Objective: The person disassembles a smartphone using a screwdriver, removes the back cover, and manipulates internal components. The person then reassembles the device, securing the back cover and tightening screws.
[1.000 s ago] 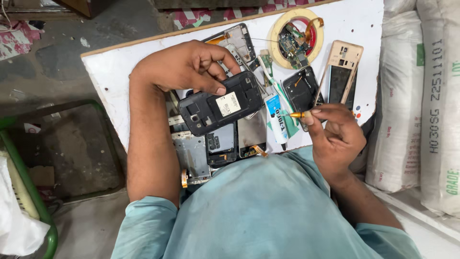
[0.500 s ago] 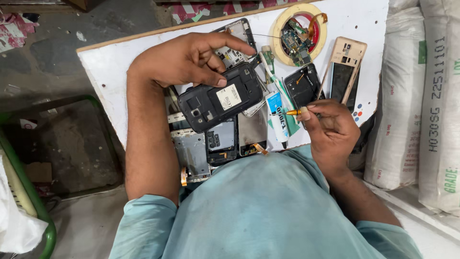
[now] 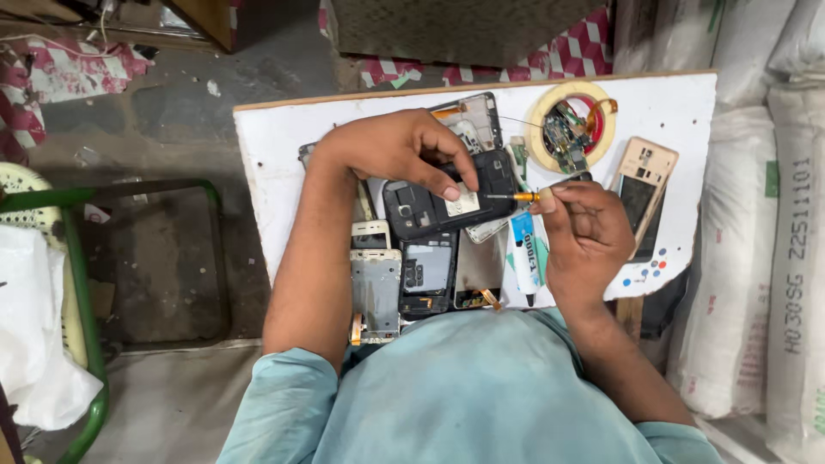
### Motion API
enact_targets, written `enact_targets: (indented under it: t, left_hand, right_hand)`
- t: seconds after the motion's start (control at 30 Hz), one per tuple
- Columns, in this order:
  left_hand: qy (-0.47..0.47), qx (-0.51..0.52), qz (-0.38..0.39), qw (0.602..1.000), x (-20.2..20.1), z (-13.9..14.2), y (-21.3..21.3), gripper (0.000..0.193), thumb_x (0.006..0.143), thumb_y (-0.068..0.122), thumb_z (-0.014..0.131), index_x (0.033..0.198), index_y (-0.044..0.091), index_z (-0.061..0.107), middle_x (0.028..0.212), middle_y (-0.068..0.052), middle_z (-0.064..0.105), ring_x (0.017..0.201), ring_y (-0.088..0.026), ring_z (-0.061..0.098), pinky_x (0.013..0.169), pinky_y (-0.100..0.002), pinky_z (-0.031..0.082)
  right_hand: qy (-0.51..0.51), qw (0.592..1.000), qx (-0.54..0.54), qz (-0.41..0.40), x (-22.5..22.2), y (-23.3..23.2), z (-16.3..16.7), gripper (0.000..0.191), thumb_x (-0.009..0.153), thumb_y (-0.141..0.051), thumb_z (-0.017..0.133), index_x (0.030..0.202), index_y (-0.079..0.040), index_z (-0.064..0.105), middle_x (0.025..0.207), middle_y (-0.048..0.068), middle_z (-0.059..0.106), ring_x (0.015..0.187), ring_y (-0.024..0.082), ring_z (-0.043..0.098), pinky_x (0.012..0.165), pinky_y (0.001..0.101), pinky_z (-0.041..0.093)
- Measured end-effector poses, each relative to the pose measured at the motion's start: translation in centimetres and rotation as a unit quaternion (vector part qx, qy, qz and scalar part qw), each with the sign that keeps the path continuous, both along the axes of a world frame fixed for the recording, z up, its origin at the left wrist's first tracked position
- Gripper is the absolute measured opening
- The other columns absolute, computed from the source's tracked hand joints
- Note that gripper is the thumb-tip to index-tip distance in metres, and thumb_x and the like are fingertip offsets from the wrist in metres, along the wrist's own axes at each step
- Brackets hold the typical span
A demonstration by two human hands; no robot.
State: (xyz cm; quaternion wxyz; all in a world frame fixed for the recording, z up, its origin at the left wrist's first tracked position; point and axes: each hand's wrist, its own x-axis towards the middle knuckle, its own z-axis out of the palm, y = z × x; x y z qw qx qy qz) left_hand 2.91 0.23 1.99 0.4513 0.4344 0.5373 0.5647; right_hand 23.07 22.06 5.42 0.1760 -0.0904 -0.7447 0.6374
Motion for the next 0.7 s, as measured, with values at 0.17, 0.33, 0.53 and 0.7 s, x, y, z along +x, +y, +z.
enact_targets:
  t: [0.17,0.33,0.53,0.7]
  left_hand:
    - [-0.049,0.038,-0.007,0.998,0.1,-0.7,0.0,0.028,0.088,0.016,0.082,0.113,0.003,0.076,0.097,-0.001,0.079,0.087,-0.005,0.069,0.078,-0.024,0.056]
    - [-0.06,0.048,-0.01,0.997,0.0,-1.6,0.2,0.025,0.089,0.013,0.081,0.111,0.001,0.075,0.097,-0.002,0.078,0.087,-0.006,0.07,0.078,-0.023,0.057]
    - [-0.049,0.028,-0.005,0.998,-0.1,-1.7,0.0,0.02,0.09,0.013,0.079,0.107,0.003,0.077,0.095,-0.001,0.079,0.086,-0.006,0.071,0.078,-0.023,0.057]
    - [-0.026,0.02,0.004,0.999,-0.1,-1.6,0.1,0.017,0.09,0.013,0.079,0.105,0.004,0.077,0.093,-0.001,0.079,0.085,-0.006,0.071,0.077,-0.024,0.057]
  right_hand:
    - [0.005,0.999,0.043,0.03,-1.1,-0.6,-0.2,0.014,0.109,0.011,0.065,0.118,0.003,0.058,0.112,0.013,0.064,0.094,0.012,0.068,0.085,0.0231,0.056]
    - [0.004,0.998,0.056,0.034,-1.5,-1.3,-0.9,0.015,0.107,0.013,0.066,0.117,0.004,0.059,0.116,0.013,0.063,0.094,0.012,0.067,0.085,0.0228,0.056]
    - [0.001,0.997,0.075,0.032,-1.7,-1.6,-1.3,0.015,0.106,0.013,0.065,0.117,0.004,0.059,0.12,0.014,0.062,0.095,0.012,0.067,0.086,0.0225,0.056]
    - [0.001,0.997,0.068,0.038,-1.6,-1.7,-1.3,0.016,0.107,0.013,0.065,0.118,0.003,0.059,0.12,0.013,0.062,0.097,0.012,0.066,0.089,0.0229,0.056]
